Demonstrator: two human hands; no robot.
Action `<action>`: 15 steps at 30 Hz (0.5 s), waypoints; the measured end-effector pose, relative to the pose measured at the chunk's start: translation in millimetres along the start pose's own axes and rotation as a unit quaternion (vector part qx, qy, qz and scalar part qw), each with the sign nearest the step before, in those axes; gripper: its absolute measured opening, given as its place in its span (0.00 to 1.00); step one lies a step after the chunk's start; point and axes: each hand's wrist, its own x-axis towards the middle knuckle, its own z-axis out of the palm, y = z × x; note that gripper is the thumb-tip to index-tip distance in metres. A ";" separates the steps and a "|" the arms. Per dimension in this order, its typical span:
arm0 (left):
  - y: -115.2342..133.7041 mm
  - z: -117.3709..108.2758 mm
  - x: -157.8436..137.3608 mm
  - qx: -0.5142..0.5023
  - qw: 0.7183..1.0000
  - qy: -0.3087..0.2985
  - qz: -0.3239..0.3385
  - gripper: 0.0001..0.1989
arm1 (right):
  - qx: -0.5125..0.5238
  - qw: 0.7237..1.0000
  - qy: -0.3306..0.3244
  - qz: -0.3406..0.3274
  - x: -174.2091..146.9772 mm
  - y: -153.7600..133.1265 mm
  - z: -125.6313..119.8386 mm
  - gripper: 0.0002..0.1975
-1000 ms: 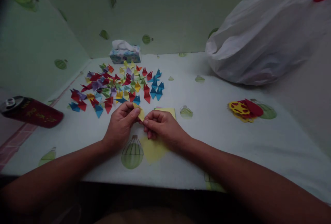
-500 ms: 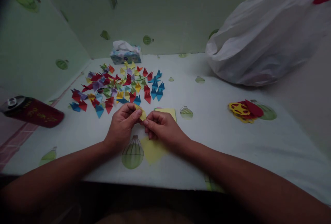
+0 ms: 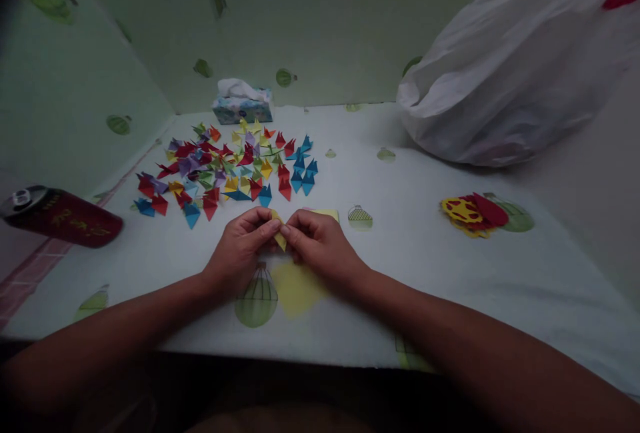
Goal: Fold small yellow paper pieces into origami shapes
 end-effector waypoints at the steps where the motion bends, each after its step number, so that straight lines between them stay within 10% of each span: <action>1: -0.6 0.1 0.3 -0.006 1.000 -0.002 0.000 0.08 | -0.018 1.000 0.002 -0.007 0.3 0.1 -0.3 0.15; 15: 2.8 -1.7 0.6 -0.029 0.998 -0.057 -0.012 0.12 | -0.158 0.973 0.031 -0.163 -4.2 -2.1 -0.1 0.12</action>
